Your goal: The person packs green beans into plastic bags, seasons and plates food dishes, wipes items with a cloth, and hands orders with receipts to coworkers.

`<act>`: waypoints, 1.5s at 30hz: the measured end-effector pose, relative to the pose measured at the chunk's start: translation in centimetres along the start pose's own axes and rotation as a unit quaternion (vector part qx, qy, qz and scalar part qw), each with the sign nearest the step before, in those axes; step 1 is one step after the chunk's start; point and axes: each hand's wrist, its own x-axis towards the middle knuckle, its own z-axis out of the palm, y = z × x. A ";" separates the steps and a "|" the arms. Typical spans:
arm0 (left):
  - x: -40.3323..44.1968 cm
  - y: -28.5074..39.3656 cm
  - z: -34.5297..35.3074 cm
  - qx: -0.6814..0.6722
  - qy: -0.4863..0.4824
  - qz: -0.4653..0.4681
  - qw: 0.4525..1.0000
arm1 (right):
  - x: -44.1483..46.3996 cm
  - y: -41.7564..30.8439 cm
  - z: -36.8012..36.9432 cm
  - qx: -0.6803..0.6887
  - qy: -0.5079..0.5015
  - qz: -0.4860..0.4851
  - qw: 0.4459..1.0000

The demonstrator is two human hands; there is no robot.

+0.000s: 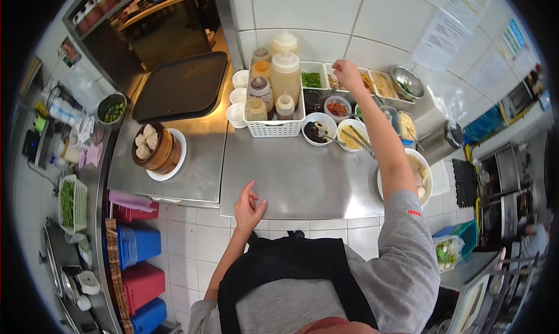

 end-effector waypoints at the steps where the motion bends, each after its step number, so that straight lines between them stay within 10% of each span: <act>1: 0.0 0.1 0.0 0.009 -0.006 -0.004 1.000 | 1.5 -0.3 1.7 0.005 -0.006 -0.006 1.000; 6: 0.1 0.1 0.0 0.026 -0.014 -0.011 0.999 | 4.1 -4.8 6.7 -0.117 -0.336 0.051 0.933; 18: 0.7 0.4 -0.6 0.009 -0.079 0.025 0.997 | 6.8 1.1 14.4 -0.196 -0.287 0.025 0.937; 24: 0.6 -0.5 -0.8 -0.013 -0.138 0.008 0.990 | 7.8 1.6 11.9 0.016 -0.224 0.277 0.934; 26: 0.7 -0.8 -0.6 -0.031 -0.159 0.000 0.987 | 5.1 -0.1 7.2 0.514 -0.037 0.348 0.783; 30: 0.5 -1.1 -0.9 -0.084 -0.145 -0.003 0.986 | 0.2 1.3 -3.1 0.575 -0.083 0.236 0.779; 37: 0.6 -1.4 -0.3 -0.114 -0.112 -0.018 0.987 | -18.4 2.7 -18.9 0.241 -0.075 0.332 0.909; 45: 0.7 -0.4 0.2 -0.027 -0.081 -0.011 0.996 | -27.7 2.8 -20.2 -0.051 -0.075 0.245 0.965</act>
